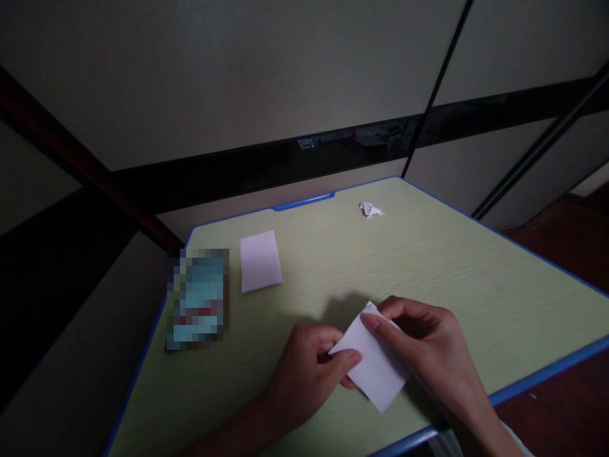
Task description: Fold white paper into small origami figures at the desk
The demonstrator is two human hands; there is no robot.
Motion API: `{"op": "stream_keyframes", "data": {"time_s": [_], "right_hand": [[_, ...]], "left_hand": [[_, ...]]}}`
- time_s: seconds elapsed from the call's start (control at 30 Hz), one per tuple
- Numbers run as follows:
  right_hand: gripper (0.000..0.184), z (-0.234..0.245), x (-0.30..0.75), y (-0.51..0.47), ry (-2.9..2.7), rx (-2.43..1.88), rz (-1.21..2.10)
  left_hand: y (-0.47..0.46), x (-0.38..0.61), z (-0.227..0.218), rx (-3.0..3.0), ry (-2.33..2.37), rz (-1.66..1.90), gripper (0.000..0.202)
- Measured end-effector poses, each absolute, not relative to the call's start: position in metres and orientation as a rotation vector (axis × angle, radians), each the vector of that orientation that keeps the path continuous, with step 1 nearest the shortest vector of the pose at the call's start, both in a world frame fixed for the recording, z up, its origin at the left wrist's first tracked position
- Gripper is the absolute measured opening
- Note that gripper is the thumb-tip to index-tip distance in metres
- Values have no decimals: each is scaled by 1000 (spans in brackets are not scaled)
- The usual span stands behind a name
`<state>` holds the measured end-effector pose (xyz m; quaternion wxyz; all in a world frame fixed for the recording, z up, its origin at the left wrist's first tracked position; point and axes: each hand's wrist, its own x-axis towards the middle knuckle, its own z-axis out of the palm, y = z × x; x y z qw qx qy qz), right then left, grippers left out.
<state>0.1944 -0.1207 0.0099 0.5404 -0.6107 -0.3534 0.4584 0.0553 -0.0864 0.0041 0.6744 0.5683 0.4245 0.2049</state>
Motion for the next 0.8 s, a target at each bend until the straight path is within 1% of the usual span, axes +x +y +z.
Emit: {"op": "stream_keyframes", "data": {"time_s": [0.17,0.37,0.5,0.67,0.8], "right_hand": [[15,10,194,-120,-842,-1435,1097],[24,5,194,-119,-836,-1356,1066],[24,4,193,-119,-781,-1298,1041],[34,3,193,-120,-717,-1260,1078],[38,5,192,-121,-680,-1269,1003]], "left_hand": [[-86,55,5,1304,956,461,12],[-85,54,8,1302,950,460,15],[-83,53,7,1257,947,481,18],[-82,51,5,1285,984,544,20],[-82,50,6,1369,1006,570,23]]}}
